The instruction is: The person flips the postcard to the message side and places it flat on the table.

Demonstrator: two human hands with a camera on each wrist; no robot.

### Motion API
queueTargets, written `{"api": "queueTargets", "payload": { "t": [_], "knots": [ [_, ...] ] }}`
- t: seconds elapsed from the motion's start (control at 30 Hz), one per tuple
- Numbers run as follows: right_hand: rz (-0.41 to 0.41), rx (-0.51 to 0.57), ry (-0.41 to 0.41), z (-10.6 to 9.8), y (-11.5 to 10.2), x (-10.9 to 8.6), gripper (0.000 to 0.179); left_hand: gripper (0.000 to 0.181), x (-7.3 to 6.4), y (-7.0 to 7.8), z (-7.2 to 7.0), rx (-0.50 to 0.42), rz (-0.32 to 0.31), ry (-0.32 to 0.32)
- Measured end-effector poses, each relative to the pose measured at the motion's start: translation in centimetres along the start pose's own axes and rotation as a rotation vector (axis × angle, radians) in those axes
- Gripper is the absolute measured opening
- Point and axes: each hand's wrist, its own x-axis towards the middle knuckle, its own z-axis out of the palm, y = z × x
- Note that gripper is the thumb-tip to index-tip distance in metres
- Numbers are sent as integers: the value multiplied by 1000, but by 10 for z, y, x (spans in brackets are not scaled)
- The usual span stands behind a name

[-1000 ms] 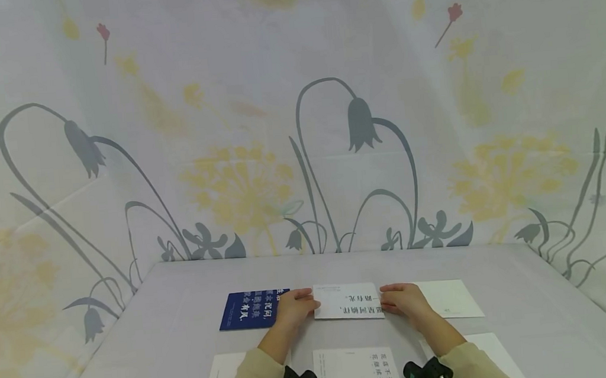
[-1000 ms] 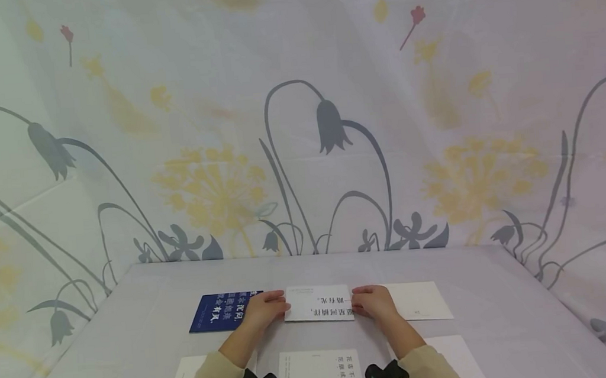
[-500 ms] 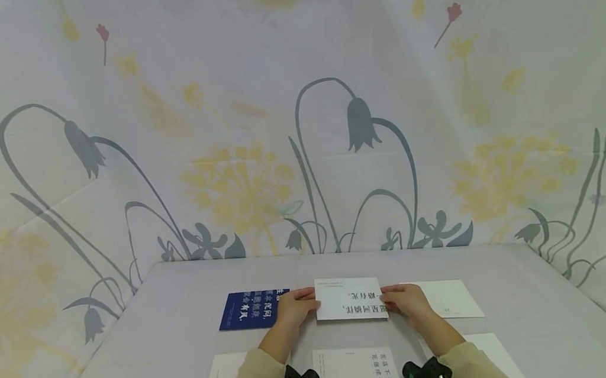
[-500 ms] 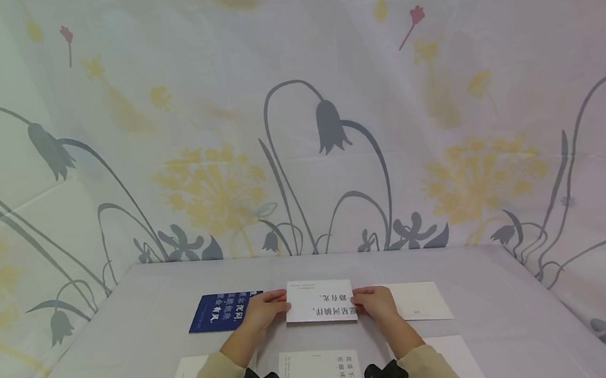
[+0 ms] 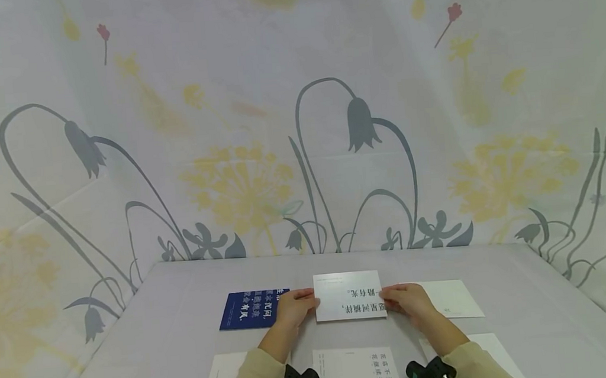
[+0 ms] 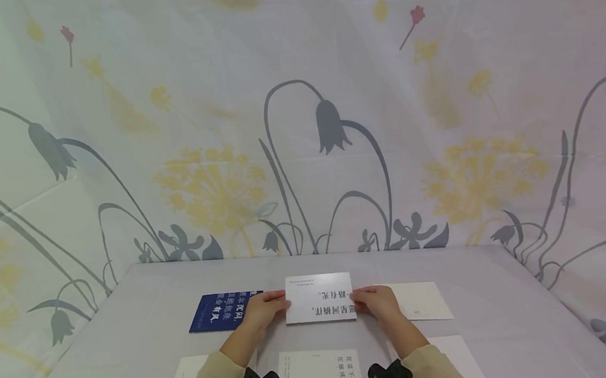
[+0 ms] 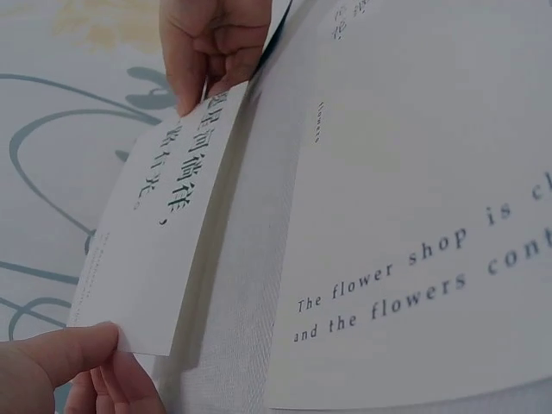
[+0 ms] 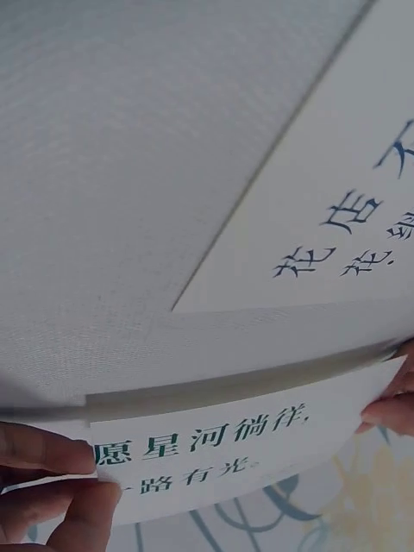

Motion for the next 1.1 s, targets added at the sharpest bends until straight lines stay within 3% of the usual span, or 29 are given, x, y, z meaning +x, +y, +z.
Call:
{"api": "queueTargets", "payload": {
  "t": [0.3, 0.63, 1.1],
  "knots": [
    [-39, 7, -37, -2, -4, -2, 29, 24, 2, -1, -1, 26, 44, -16],
    [-73, 14, -31, -1, -9, -3, 30, 22, 0, 3, -3, 48, 39, -26],
    [-63, 174, -60, -2, -13, -5, 31, 22, 1, 5, -4, -68, 48, -57]
  ]
}}
